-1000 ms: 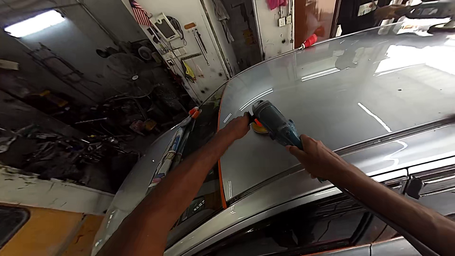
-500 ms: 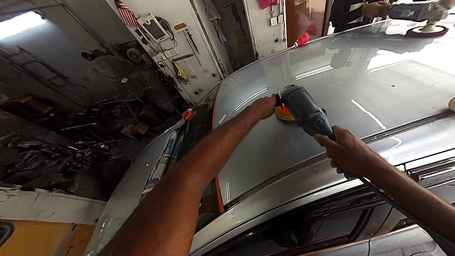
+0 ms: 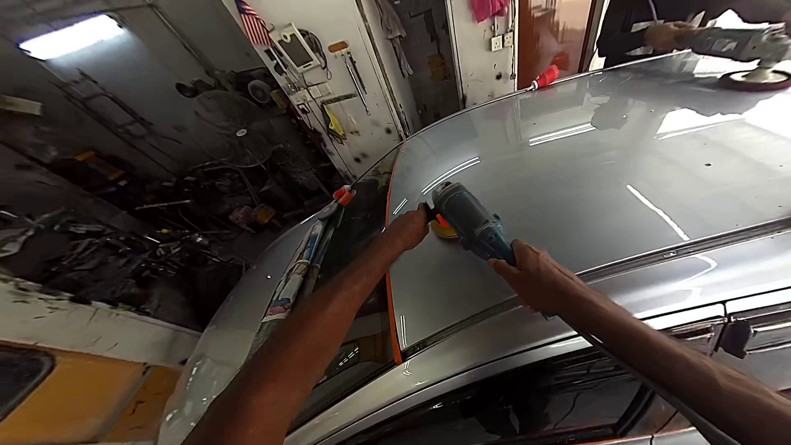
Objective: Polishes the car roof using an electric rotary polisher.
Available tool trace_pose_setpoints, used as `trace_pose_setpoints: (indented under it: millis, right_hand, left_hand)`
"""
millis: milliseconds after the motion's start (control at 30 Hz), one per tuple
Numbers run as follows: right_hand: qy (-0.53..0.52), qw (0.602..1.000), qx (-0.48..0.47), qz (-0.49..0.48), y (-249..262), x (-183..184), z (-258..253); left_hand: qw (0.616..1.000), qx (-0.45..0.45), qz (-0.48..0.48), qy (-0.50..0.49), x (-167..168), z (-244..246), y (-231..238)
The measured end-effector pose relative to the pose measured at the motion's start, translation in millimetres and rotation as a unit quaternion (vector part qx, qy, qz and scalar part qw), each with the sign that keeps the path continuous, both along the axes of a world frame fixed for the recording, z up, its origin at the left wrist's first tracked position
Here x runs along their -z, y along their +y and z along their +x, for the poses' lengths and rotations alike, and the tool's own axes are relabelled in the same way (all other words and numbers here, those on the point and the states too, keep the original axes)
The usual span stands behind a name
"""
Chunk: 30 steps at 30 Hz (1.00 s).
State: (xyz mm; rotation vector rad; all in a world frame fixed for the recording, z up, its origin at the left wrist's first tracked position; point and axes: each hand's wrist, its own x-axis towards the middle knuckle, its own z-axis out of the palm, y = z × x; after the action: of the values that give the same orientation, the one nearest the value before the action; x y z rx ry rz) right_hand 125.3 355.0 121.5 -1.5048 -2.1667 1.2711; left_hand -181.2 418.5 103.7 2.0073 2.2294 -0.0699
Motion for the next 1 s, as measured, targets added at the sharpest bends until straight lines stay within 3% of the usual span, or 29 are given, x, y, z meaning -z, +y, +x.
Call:
trace_pose_setpoints:
  millis: [133, 267, 733, 867, 1000]
  right_hand:
    - [-0.028, 0.998, -0.061, 0.006, -12, 1, -21]
    - [-0.027, 0.998, -0.06, 0.001, -19, 2, -7]
    - [0.057, 0.983, 0.172, -0.024, 7, -9, 124]
    - [0.054, 0.983, 0.177, -0.023, 10, -8, 122]
    - [0.044, 0.99, 0.135, -0.02, 11, -8, 97]
  left_hand:
    - [0.999, -0.044, 0.001, -0.018, 14, -28, -39]
    - [0.999, -0.053, -0.005, -0.009, 14, -15, -46]
    - [0.985, 0.171, 0.009, -0.004, -36, 154, 104]
    - [0.982, 0.169, 0.076, -0.021, -27, 160, 100]
    - [0.991, 0.116, 0.066, 0.016, -21, 131, 86]
